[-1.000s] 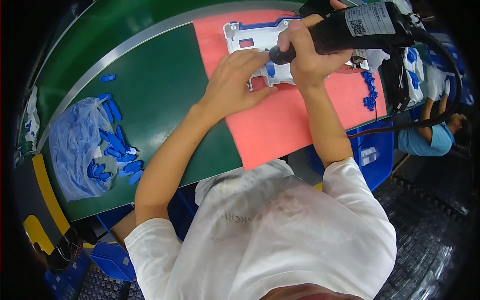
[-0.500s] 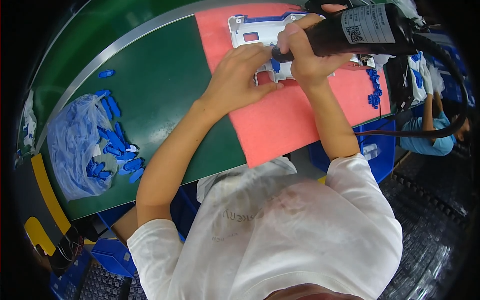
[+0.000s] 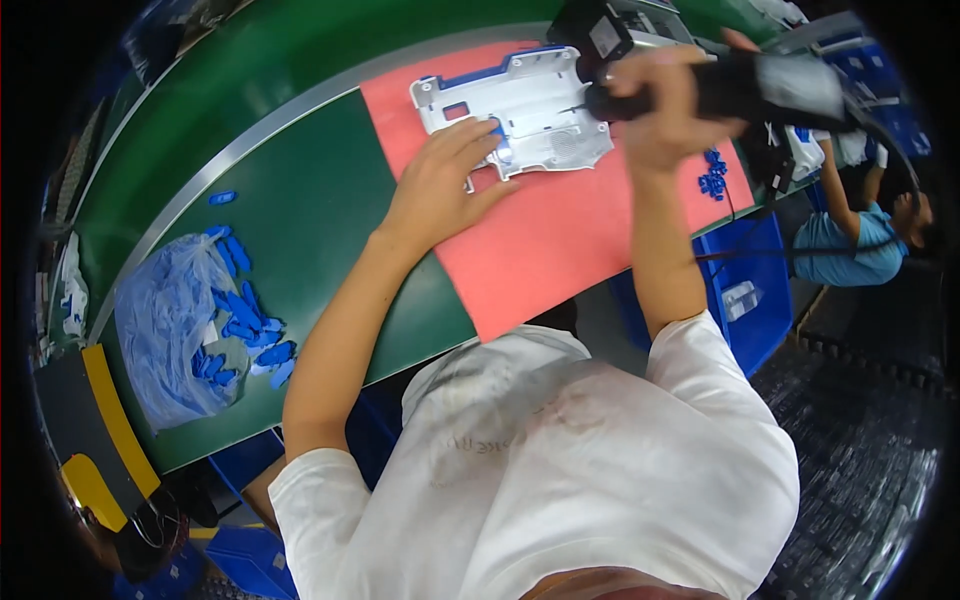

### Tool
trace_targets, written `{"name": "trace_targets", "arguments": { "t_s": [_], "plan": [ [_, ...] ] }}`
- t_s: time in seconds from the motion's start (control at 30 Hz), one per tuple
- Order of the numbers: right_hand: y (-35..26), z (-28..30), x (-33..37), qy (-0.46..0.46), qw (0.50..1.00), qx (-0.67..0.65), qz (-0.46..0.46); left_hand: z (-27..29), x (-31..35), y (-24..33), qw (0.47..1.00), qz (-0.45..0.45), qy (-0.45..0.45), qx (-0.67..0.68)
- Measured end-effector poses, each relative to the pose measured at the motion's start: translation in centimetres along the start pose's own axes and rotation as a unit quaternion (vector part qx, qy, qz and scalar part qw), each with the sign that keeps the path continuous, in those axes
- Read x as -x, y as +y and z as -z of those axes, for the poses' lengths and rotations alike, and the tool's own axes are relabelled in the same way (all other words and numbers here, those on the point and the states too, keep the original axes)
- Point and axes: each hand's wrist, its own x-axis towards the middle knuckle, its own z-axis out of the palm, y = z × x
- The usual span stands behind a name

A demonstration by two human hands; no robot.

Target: Assembling plastic components and securing them with an electric screwdriver at a factory workstation.

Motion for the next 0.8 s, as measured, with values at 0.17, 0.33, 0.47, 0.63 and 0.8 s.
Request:
{"name": "trace_targets", "arguments": {
  "t_s": [0.17,0.33,0.47,0.63,0.8],
  "plan": [
    [-1.3,9.0,-5.7,0.054,0.991,0.100,0.075,0.3,-0.3,0.4,0.999,-0.024,0.012,-0.022],
    [1.3,11.5,-5.6,0.024,0.988,0.144,0.045,0.2,-0.7,1.0,1.000,0.003,-0.003,-0.031],
    [2.4,10.3,-4.5,-0.001,0.988,0.156,-0.008,0.1,-0.7,1.0,1.000,0.005,0.009,-0.019],
    [1.0,9.5,-3.9,-0.023,0.984,0.175,-0.037,0.2,-0.2,0.6,0.999,-0.003,0.020,-0.027],
    [-1.5,3.7,-1.5,0.001,0.996,-0.021,-0.090,0.0,-0.4,0.4,0.999,-0.024,0.037,-0.008]
  ]
}}
